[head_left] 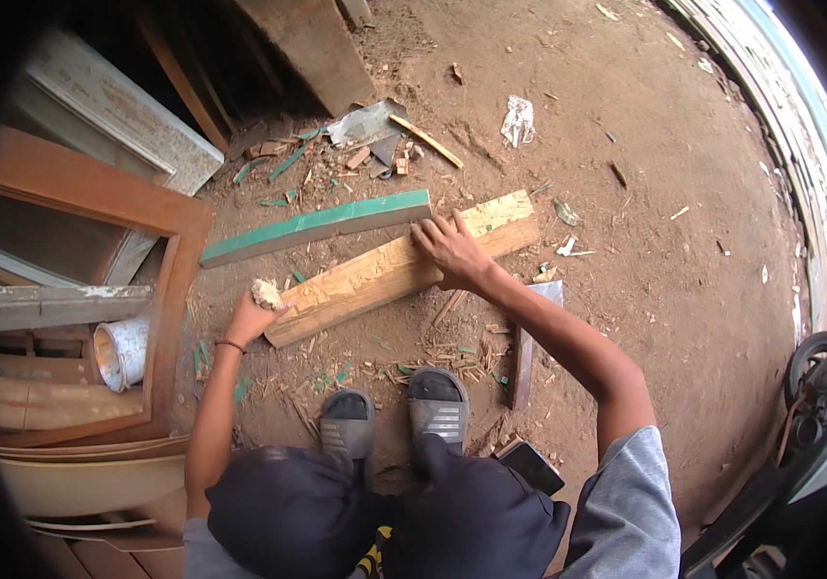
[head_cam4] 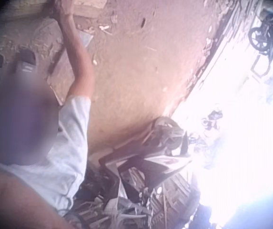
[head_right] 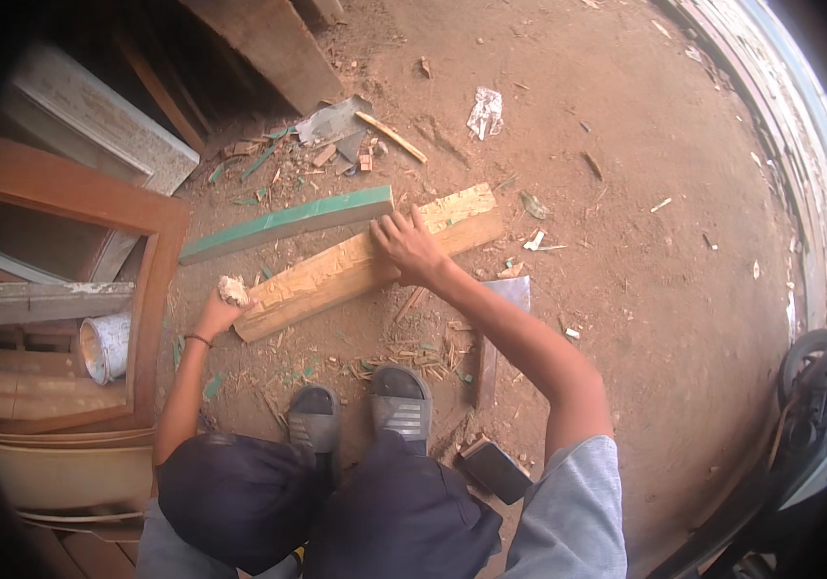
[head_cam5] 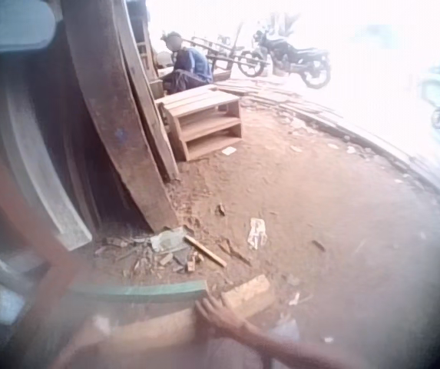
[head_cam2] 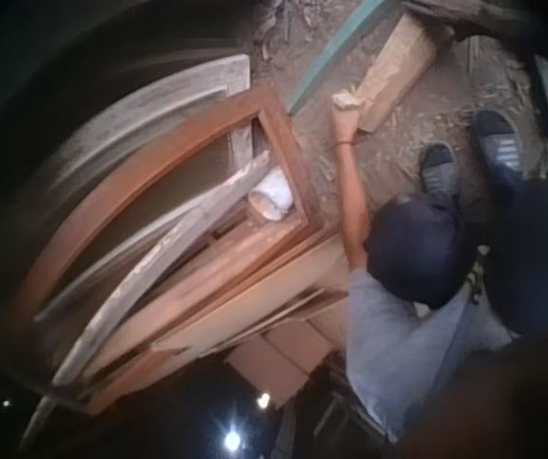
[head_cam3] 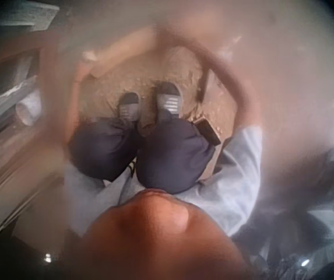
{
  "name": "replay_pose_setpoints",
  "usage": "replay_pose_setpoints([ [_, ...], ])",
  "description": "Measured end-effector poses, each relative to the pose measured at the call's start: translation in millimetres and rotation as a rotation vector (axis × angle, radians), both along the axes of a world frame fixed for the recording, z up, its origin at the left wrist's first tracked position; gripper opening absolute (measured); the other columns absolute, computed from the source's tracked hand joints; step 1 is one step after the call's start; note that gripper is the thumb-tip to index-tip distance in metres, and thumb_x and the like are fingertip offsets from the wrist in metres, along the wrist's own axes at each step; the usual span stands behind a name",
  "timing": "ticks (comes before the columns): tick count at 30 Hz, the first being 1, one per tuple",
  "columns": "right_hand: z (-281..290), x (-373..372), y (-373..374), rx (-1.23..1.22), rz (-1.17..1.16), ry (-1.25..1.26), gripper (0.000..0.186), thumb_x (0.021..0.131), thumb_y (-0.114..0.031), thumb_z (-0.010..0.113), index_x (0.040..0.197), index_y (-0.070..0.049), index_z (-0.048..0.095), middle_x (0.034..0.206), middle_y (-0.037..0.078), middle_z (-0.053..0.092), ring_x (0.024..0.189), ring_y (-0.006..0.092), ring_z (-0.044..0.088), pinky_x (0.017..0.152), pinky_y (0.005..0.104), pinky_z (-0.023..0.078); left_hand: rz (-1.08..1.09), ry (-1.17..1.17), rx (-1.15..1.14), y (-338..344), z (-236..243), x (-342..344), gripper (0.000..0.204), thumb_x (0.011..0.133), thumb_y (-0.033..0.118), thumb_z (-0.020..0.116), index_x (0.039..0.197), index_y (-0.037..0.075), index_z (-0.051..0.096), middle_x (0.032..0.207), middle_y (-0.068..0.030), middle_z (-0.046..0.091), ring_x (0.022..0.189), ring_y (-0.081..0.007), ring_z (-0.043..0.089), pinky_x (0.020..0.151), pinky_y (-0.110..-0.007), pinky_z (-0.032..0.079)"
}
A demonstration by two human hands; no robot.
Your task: The person uses a small axe to chip and shape a long wooden plank resting on the ground. They repeatedly strike the wood, remove shavings by hand, and adjust the plank's position to continue carving along its length.
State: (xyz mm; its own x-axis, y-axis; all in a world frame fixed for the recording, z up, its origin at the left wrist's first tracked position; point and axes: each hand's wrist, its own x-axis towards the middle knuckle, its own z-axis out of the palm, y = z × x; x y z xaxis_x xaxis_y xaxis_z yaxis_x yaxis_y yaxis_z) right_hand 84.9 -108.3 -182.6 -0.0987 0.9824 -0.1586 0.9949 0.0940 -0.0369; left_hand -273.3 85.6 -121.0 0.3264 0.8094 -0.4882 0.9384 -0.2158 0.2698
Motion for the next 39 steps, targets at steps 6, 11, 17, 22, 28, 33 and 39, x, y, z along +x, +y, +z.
replay_pose_setpoints([
  [6,8.8,24.8,-15.4,-0.046,0.065,-0.06,0.115,0.065,-0.059,0.083,0.149,-0.003,0.028,0.137,0.011,0.046,0.128,0.0249,0.044,0.112,0.0565,0.033,-0.057,-0.11,-0.08,-19.0,-4.4,5.5,0.069,0.069,0.043,0.086,0.112,-0.005,0.064,0.113,-0.0197,0.068,0.105,-0.0305,0.066,0.093,-0.041,0.052],
  [11,25.6,78.6,-60.7,-0.129,-0.092,-0.07,0.119,0.057,-0.054,0.089,0.147,-0.002,0.031,0.141,0.011,0.045,0.134,0.0248,0.04,0.118,0.0482,0.026,-0.128,-0.394,-0.066,-57.5,-17.6,39.8,0.043,0.081,0.03,0.08,0.114,0.005,0.07,0.112,-0.0102,0.071,0.103,-0.024,0.067,0.093,-0.037,0.051],
  [17,20.9,102.6,-110.8,-0.058,-0.374,0.213,0.11,0.063,-0.048,0.086,0.15,-0.006,0.031,0.152,0.017,0.033,0.142,0.0324,0.03,0.12,0.049,0.024,-0.099,-0.436,0.118,-71.5,-22.0,77.4,0.038,0.082,0.03,0.078,0.109,0.004,0.071,0.105,-0.0132,0.072,0.096,-0.0236,0.069,0.086,-0.036,0.053],
  [22,62.4,69.0,-151.5,0.44,-1.078,0.597,0.07,0.08,-0.03,0.08,0.134,0.0,0.048,0.135,0.02,0.05,0.127,0.0346,0.049,0.107,0.0467,0.043,-0.134,-0.528,0.162,-49.1,-17.1,89.6,0.035,0.082,0.025,0.079,0.109,0.005,0.071,0.104,-0.0127,0.072,0.094,-0.0229,0.07,0.084,-0.035,0.053],
  [28,18.1,-62.8,-195.6,0.077,-1.344,0.435,0.071,0.074,-0.026,0.083,0.128,0.003,0.048,0.118,0.025,0.054,0.11,0.0394,0.055,0.09,0.0465,0.048,-0.489,-0.281,0.126,-11.4,-17.0,96.9,0.041,0.073,0.012,0.077,0.112,0.002,0.068,0.104,-0.0181,0.071,0.098,-0.0307,0.069,0.085,-0.037,0.052],
  [33,-16.6,-63.6,-209.7,0.237,-1.304,0.43,0.046,0.074,-0.025,0.081,0.102,0.006,0.063,0.098,0.026,0.066,0.093,0.039,0.064,0.084,0.0447,0.051,-0.534,-0.341,0.019,2.0,-29.9,102.1,0.042,0.07,0.01,0.078,0.11,0.001,0.068,0.102,-0.0187,0.071,0.097,-0.0295,0.069,0.084,-0.038,0.052],
  [39,-0.4,-51.5,-197.2,-0.04,-1.283,0.339,0.048,0.073,-0.03,0.076,0.099,0.007,0.061,0.09,0.025,0.067,0.085,0.0391,0.065,0.078,0.0448,0.052,-0.444,-0.316,-0.118,11.5,-32.6,104.6,0.061,0.065,0.035,0.091,0.101,-0.006,0.065,0.095,-0.0196,0.071,0.088,-0.0308,0.069,0.083,-0.039,0.054],
])
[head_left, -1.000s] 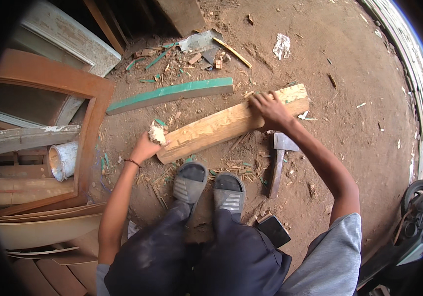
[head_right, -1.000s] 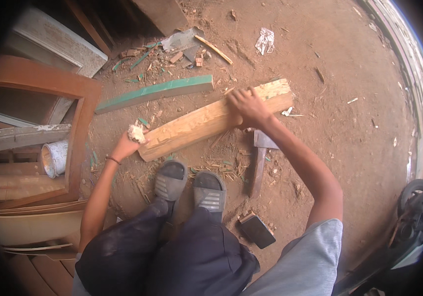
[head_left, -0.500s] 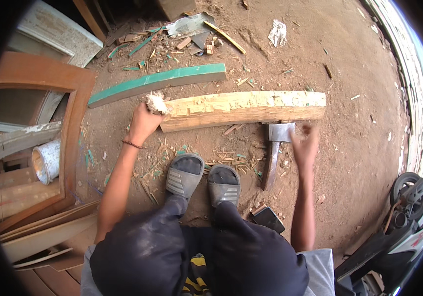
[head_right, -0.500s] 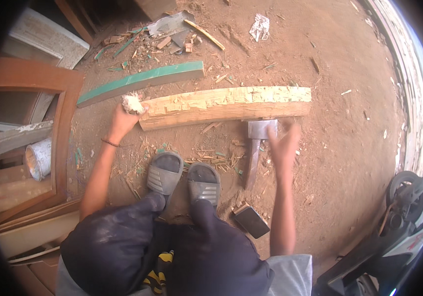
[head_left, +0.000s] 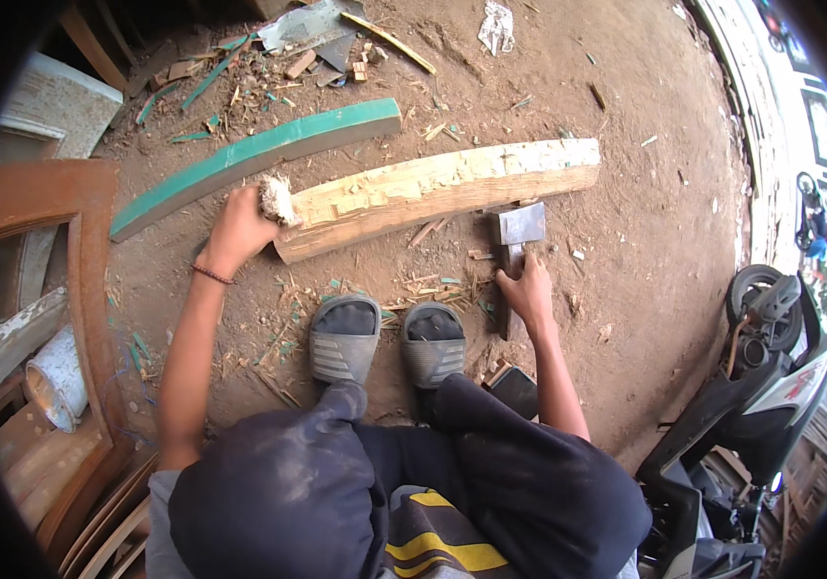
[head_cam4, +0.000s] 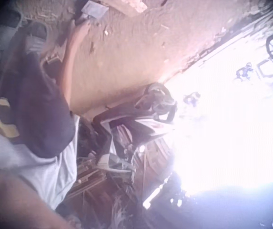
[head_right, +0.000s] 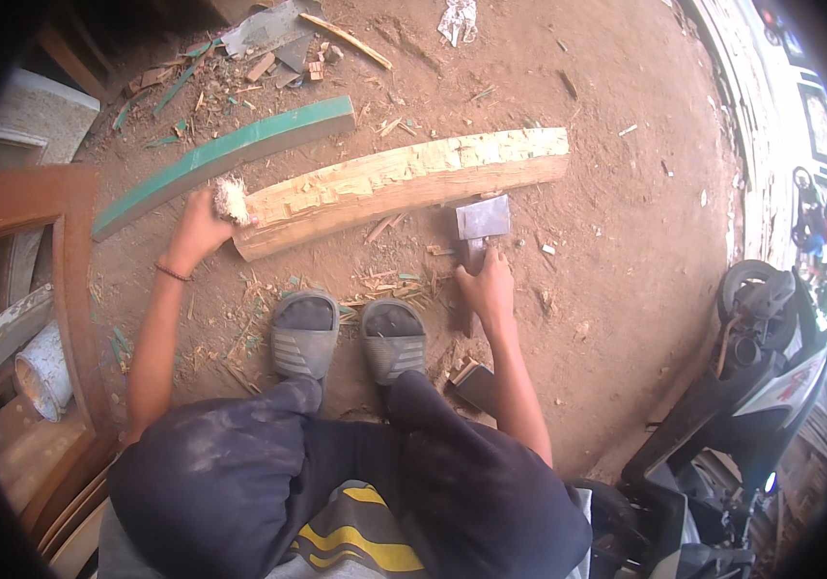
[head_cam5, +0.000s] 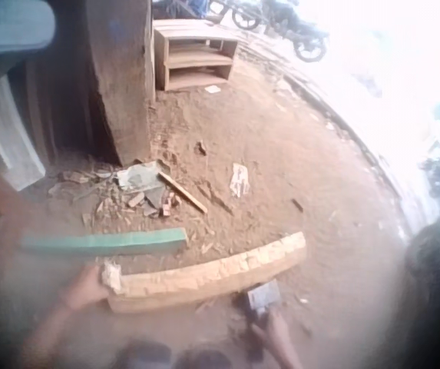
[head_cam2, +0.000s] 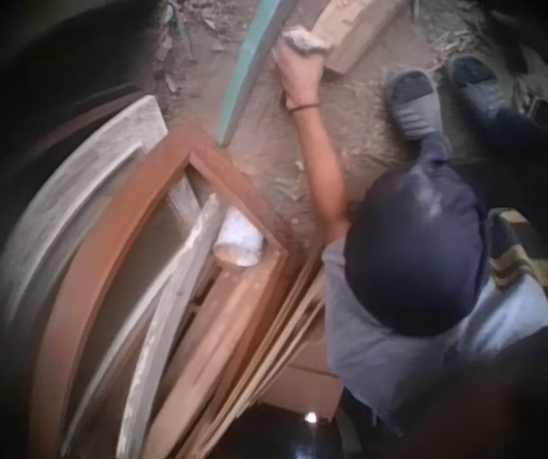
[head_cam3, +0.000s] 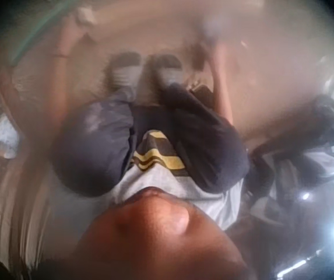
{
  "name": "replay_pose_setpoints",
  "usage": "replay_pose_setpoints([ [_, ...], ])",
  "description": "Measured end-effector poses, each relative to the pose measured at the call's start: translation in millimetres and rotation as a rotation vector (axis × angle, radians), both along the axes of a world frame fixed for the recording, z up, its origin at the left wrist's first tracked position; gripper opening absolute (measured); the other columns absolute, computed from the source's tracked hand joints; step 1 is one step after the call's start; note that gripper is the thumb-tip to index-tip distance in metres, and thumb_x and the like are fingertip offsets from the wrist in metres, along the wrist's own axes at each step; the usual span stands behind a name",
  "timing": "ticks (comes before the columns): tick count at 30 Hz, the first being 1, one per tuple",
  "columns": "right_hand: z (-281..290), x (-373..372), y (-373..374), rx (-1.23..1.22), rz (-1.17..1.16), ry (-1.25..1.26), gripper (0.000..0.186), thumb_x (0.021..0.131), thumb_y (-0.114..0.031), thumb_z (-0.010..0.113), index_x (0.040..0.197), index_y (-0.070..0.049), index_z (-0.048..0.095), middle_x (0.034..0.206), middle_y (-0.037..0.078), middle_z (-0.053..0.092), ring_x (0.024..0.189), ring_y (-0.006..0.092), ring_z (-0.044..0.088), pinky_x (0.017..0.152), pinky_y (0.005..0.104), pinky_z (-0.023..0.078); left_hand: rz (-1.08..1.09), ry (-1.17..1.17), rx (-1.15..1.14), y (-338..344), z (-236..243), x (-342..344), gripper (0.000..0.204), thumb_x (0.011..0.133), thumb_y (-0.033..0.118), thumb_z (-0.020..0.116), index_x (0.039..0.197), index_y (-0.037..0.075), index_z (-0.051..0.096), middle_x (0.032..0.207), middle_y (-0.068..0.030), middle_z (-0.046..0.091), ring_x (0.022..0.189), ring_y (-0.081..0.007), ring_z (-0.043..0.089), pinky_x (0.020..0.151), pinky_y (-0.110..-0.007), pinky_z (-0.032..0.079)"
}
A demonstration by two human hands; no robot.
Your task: The person uses a small axe to chip and shape a long wooden plank resting on the ground. They repeatedly strike the wood, remove shavings by hand, and adjust the plank's position to continue carving along its length.
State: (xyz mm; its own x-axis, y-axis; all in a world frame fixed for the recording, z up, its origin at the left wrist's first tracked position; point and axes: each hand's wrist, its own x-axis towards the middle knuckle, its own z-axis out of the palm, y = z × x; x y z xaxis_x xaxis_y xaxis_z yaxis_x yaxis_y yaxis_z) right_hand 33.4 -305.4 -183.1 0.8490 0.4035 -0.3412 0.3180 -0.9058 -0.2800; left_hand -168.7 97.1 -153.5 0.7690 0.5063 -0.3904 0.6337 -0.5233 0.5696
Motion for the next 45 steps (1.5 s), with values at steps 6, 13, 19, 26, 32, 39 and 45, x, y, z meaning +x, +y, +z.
replay_pose_setpoints([
  [6,11.3,-4.6,-0.8,-0.003,-0.214,0.342,0.044,0.071,-0.029,0.072,0.093,0.007,0.06,0.079,0.024,0.067,0.077,0.0357,0.067,0.073,0.043,0.051,-0.057,0.164,0.003,1.4,6.7,3.4,0.06,0.064,0.033,0.091,0.1,-0.008,0.064,0.094,-0.0251,0.068,0.088,-0.0338,0.067,0.082,-0.042,0.052],
  [13,12.1,-2.2,-11.8,-0.009,-0.153,0.115,0.036,0.073,-0.022,0.07,0.09,0.007,0.057,0.073,0.023,0.065,0.068,0.0364,0.064,0.067,0.0432,0.05,-0.076,-0.051,0.055,-0.2,-6.2,-2.0,0.044,0.072,0.026,0.086,0.097,-0.005,0.066,0.09,-0.0182,0.07,0.087,-0.0265,0.068,0.08,-0.039,0.052],
  [19,17.2,-9.3,-19.6,-0.079,-0.06,-0.102,0.041,0.077,-0.02,0.071,0.109,0.002,0.058,0.111,0.024,0.057,0.109,0.0387,0.056,0.093,0.044,0.046,0.047,-0.309,-0.03,-9.1,32.3,14.9,0.028,0.083,0.025,0.079,0.092,0.0,0.068,0.084,-0.0076,0.07,0.077,-0.0155,0.065,0.071,-0.032,0.051],
  [26,54.7,12.7,55.9,0.191,0.141,-0.089,0.075,0.074,-0.024,0.081,0.136,-0.004,0.045,0.136,0.025,0.043,0.13,0.0387,0.042,0.108,0.0486,0.036,0.261,-0.582,0.071,-10.4,111.6,39.2,0.024,0.087,0.025,0.076,0.078,0.004,0.068,0.064,0.0027,0.061,0.055,-0.0086,0.053,0.052,-0.028,0.042],
  [32,38.0,22.1,183.2,0.132,0.869,-0.211,0.093,0.058,-0.042,0.09,0.133,-0.006,0.047,0.135,0.014,0.049,0.13,0.0321,0.044,0.112,0.0634,0.026,0.503,-0.653,-0.235,-32.5,116.0,33.0,0.025,0.088,0.017,0.075,0.069,0.01,0.06,0.058,0.0085,0.048,0.046,-0.0009,0.036,0.044,-0.023,0.025],
  [39,14.4,28.2,203.1,0.034,1.033,0.061,0.084,0.059,-0.047,0.089,0.123,-0.006,0.053,0.116,0.007,0.059,0.116,0.026,0.052,0.105,0.0527,0.036,0.611,-0.487,-0.312,-51.4,100.7,-9.1,0.022,0.093,0.017,0.069,0.079,0.014,0.052,0.059,0.009,0.039,0.047,-0.0014,0.029,0.045,-0.023,0.022],
  [45,13.6,1.4,182.2,0.082,1.106,-0.125,0.065,0.067,-0.034,0.084,0.116,-0.006,0.053,0.115,0.008,0.057,0.116,0.0257,0.052,0.105,0.0519,0.035,0.465,-0.238,0.057,-51.6,82.0,-24.0,0.028,0.084,0.026,0.08,0.084,0.003,0.064,0.073,0.0015,0.06,0.065,-0.01,0.052,0.063,-0.028,0.045],
])
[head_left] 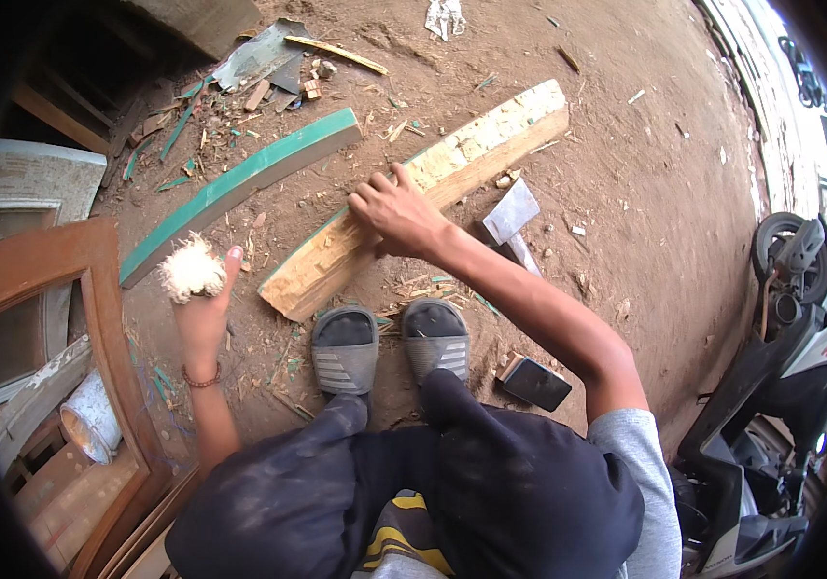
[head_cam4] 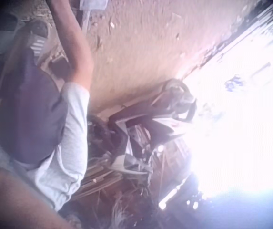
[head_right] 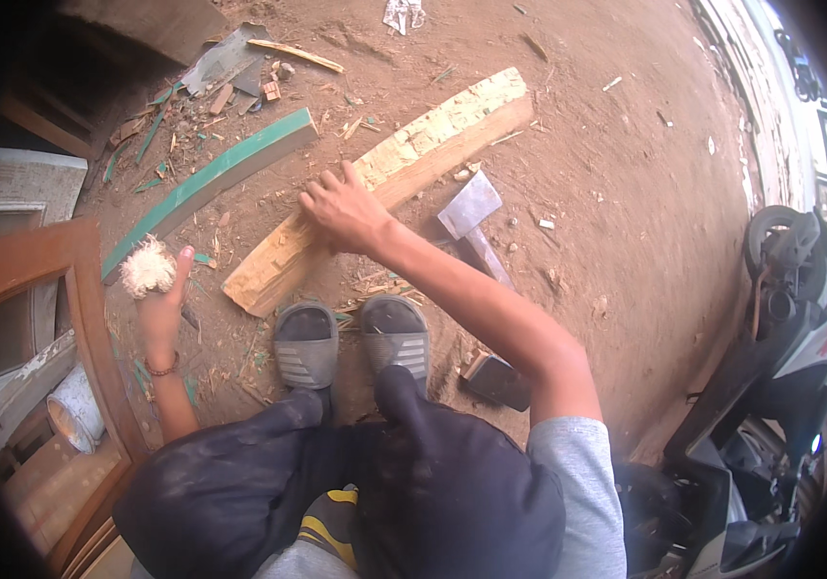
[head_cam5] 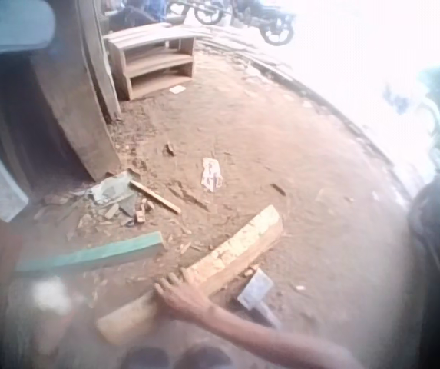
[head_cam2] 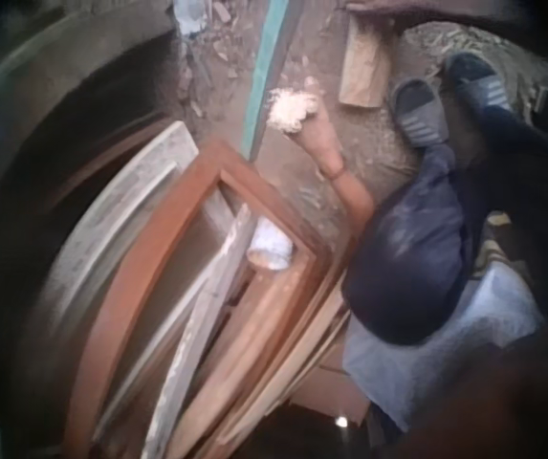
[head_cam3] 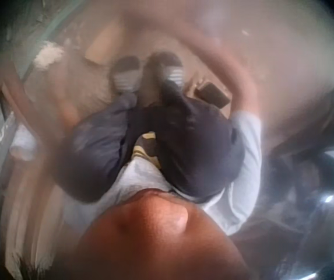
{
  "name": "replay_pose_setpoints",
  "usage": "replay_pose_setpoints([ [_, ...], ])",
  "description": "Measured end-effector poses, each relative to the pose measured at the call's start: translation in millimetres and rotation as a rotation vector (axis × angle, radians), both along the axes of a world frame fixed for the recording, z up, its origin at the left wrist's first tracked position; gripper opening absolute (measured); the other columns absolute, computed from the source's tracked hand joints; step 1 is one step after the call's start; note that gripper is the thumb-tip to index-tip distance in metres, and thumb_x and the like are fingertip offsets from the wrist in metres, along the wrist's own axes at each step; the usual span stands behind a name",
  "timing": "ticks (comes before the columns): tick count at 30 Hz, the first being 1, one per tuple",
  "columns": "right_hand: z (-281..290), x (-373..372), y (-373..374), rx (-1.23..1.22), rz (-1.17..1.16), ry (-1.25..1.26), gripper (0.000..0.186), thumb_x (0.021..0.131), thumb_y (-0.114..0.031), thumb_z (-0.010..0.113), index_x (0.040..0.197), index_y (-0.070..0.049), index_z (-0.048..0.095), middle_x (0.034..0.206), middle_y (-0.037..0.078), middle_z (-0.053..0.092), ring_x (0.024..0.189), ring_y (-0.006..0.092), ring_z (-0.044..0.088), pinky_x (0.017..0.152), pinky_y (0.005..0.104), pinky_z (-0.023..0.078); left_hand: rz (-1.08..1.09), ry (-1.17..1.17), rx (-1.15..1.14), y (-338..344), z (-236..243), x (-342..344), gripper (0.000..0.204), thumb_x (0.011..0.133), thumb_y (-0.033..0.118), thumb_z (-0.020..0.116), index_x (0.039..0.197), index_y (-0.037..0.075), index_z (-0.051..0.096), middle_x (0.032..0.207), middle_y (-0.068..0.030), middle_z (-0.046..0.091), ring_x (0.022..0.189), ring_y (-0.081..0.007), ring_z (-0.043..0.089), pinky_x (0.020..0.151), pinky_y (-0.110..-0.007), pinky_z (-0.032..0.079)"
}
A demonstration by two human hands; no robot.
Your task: The person uses a small axe to chip and shape a long wooden plank resting on the ground. They repeatedly strike the wood, remove shavings by hand, and adjust the plank's position to continue carving along its length.
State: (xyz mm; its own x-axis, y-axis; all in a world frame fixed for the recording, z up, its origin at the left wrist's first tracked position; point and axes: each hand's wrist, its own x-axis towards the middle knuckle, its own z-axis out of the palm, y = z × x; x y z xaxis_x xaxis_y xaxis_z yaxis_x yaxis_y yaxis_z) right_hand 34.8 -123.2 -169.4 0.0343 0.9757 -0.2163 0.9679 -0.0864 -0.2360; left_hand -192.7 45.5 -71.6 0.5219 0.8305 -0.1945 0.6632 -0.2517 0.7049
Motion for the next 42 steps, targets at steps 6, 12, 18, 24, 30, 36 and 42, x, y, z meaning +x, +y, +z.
replay_pose_setpoints([
  [6,-9.3,-30.1,-55.2,0.42,-0.141,-0.051,0.046,0.079,-0.011,0.059,0.124,-0.005,0.049,0.131,0.011,0.051,0.131,0.0272,0.043,0.113,0.0535,0.026,-0.372,0.173,-0.359,-2.5,-24.5,14.0,0.038,0.079,0.026,0.083,0.103,0.001,0.067,0.09,-0.0013,0.067,0.081,-0.0097,0.058,0.076,-0.027,0.049],
  [12,-15.3,-47.2,-73.4,0.363,-0.244,-0.087,0.048,0.086,-0.018,0.057,0.133,-0.008,0.049,0.141,0.01,0.047,0.138,0.0263,0.039,0.116,0.0528,0.022,-0.76,0.322,-0.127,-24.3,-25.8,14.4,0.054,0.063,0.026,0.089,0.104,-0.001,0.067,0.093,-0.0211,0.069,0.089,-0.0357,0.068,0.078,-0.043,0.054],
  [18,6.7,-50.6,-81.0,0.411,-0.468,0.151,0.058,0.085,-0.014,0.063,0.139,-0.007,0.043,0.148,0.02,0.034,0.142,0.0365,0.028,0.117,0.0505,0.021,-0.793,0.342,0.162,-21.7,-29.7,6.2,0.061,0.07,0.016,0.081,0.126,0.005,0.062,0.084,-0.0181,0.07,0.077,-0.0334,0.07,0.07,-0.041,0.057],
  [24,20.0,-18.2,-108.0,0.321,-0.774,0.297,0.079,0.075,-0.013,0.078,0.142,-0.007,0.037,0.146,0.026,0.031,0.137,0.0432,0.031,0.112,0.0541,0.027,-0.365,0.037,0.134,18.9,-37.8,-3.3,0.051,0.082,0.02,0.08,0.126,0.002,0.063,0.084,-0.0108,0.072,0.076,-0.0118,0.067,0.069,-0.032,0.053],
  [30,-11.0,140.1,-139.2,0.353,-1.247,0.265,0.089,0.08,-0.043,0.077,0.143,0.005,0.037,0.145,0.028,0.038,0.137,0.0379,0.038,0.112,0.0471,0.033,-0.142,0.145,0.023,-0.2,-55.1,-36.4,0.046,0.076,0.03,0.084,0.107,0.0,0.068,0.087,-0.0126,0.074,0.073,-0.0209,0.07,0.069,-0.036,0.056],
  [36,-52.3,228.4,-171.3,0.176,-1.321,0.281,0.072,0.085,-0.056,0.067,0.116,0.01,0.06,0.115,0.03,0.06,0.115,0.036,0.054,0.098,0.0424,0.042,0.348,0.25,-0.522,-43.1,-73.9,-44.6,0.038,0.081,0.032,0.08,0.096,-0.001,0.069,0.084,-0.0053,0.071,0.071,-0.0167,0.066,0.065,-0.035,0.053],
  [42,-60.1,220.3,-163.4,0.367,-1.358,0.342,0.061,0.085,-0.052,0.064,0.094,0.008,0.065,0.101,0.027,0.061,0.096,0.0328,0.057,0.087,0.0426,0.044,0.325,0.042,-0.366,-65.5,-77.7,-31.0,0.03,0.084,0.025,0.079,0.09,-0.002,0.068,0.083,-0.0043,0.071,0.07,-0.0136,0.063,0.068,-0.032,0.051],
])
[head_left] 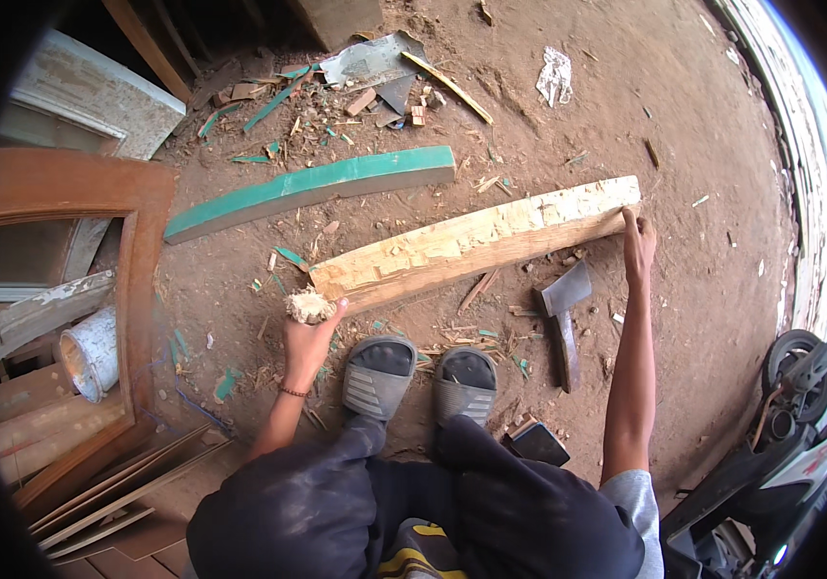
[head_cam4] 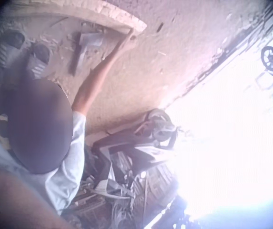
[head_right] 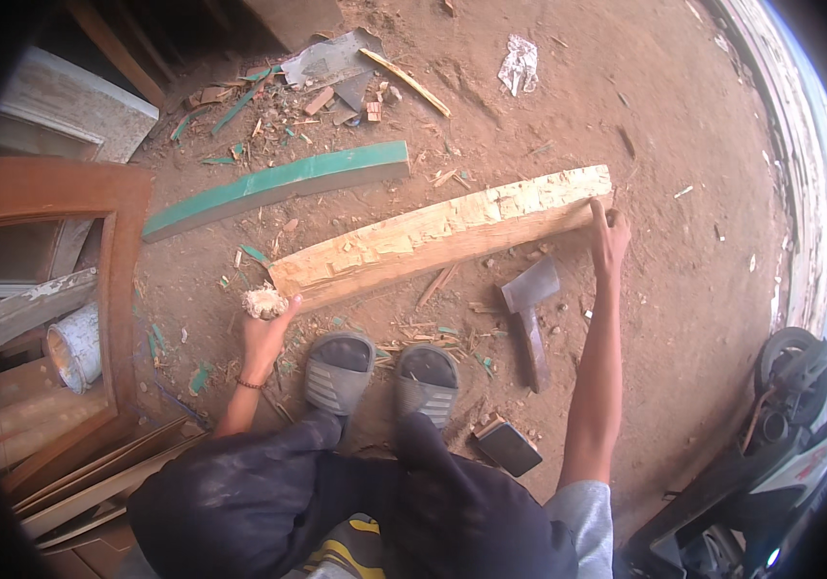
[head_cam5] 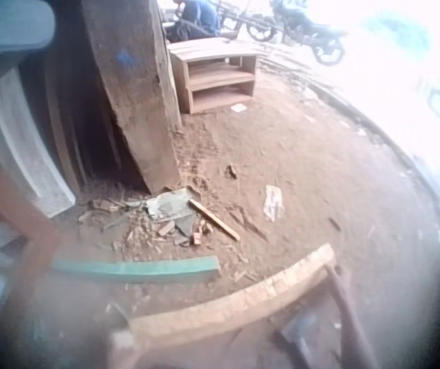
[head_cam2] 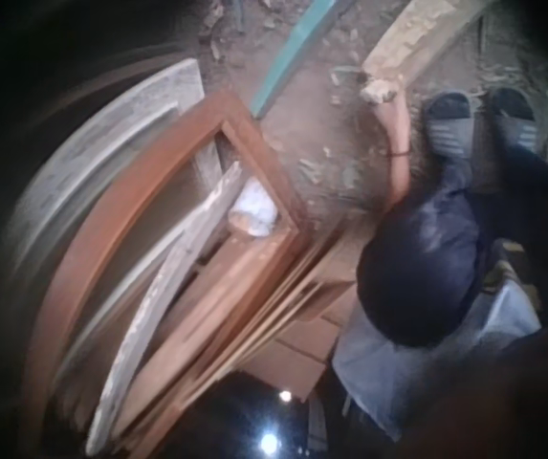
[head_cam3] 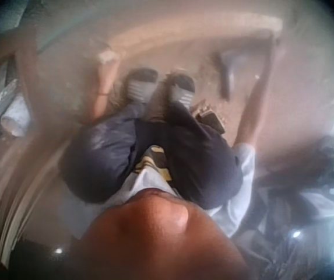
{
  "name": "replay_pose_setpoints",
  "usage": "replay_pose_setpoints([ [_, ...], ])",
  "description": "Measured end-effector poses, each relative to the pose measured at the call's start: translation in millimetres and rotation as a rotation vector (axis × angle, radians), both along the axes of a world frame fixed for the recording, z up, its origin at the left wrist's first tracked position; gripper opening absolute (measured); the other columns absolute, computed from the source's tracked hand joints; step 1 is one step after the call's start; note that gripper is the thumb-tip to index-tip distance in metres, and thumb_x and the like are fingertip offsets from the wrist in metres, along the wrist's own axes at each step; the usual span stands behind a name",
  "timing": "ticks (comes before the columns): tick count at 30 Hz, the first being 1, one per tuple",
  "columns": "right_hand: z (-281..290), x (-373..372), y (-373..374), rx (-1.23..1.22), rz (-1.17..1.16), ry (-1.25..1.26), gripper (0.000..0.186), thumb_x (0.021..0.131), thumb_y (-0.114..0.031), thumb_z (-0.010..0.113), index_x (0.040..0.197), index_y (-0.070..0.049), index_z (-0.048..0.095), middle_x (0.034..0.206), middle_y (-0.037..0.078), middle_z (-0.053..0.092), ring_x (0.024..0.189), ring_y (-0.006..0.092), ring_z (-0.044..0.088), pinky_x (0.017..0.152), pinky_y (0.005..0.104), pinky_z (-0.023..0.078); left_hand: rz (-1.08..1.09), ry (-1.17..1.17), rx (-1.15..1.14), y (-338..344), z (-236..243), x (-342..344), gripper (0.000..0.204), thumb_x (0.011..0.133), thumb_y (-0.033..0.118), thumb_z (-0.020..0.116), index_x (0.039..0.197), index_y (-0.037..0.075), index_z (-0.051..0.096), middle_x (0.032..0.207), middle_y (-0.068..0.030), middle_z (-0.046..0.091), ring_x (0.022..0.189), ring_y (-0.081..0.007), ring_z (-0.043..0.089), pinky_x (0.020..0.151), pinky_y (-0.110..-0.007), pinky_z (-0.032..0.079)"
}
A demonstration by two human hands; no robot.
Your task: The person uses a small axe to chip and shape a long wooden plank resting on the ground. They repeatedly strike the wood, remove shavings by hand, and adjust the plank's position to continue carving along its length.
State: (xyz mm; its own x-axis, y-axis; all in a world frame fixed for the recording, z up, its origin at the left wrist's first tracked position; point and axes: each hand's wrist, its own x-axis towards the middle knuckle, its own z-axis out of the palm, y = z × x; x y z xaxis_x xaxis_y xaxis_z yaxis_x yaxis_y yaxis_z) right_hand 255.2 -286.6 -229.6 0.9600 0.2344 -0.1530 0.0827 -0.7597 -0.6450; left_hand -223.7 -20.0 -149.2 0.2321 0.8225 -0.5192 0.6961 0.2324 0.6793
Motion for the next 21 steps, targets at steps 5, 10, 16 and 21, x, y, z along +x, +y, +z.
replay_pose_setpoints([
  [5,51.3,-26.6,6.1,0.013,-0.04,-0.067,0.063,0.088,-0.049,0.059,0.101,0.012,0.061,0.103,0.026,0.06,0.099,0.0327,0.057,0.09,0.0426,0.043,0.183,0.071,-0.076,9.3,22.8,7.0,0.032,0.082,0.031,0.079,0.087,0.003,0.065,0.065,0.0005,0.058,0.047,-0.0082,0.051,0.039,-0.026,0.039],
  [10,91.8,-36.8,11.2,0.04,0.126,-0.11,0.063,0.09,-0.055,0.057,0.104,0.006,0.064,0.109,0.024,0.058,0.104,0.0316,0.056,0.095,0.0426,0.042,-0.018,0.211,-0.063,42.3,47.4,-19.2,0.031,0.082,0.032,0.079,0.084,0.007,0.06,0.053,0.0074,0.043,0.038,-0.0043,0.038,0.034,-0.024,0.029],
  [16,76.1,-38.3,38.8,0.157,0.068,0.131,0.071,0.093,-0.058,0.051,0.125,0.005,0.059,0.119,0.026,0.062,0.114,0.0346,0.059,0.099,0.0464,0.044,0.071,0.186,-0.14,71.8,19.9,-33.6,0.033,0.078,0.035,0.081,0.082,0.005,0.066,0.064,-0.0013,0.059,0.042,-0.0086,0.047,0.037,-0.025,0.037],
  [21,43.0,-34.9,76.0,-0.303,0.214,-0.009,0.087,0.089,-0.063,0.053,0.143,0.004,0.041,0.14,0.031,0.046,0.133,0.0445,0.042,0.109,0.0543,0.034,-0.174,0.193,0.315,95.1,-18.2,-23.4,0.039,0.078,0.035,0.08,0.098,0.002,0.071,0.079,-0.0082,0.07,0.047,-0.0136,0.057,0.039,-0.026,0.04],
])
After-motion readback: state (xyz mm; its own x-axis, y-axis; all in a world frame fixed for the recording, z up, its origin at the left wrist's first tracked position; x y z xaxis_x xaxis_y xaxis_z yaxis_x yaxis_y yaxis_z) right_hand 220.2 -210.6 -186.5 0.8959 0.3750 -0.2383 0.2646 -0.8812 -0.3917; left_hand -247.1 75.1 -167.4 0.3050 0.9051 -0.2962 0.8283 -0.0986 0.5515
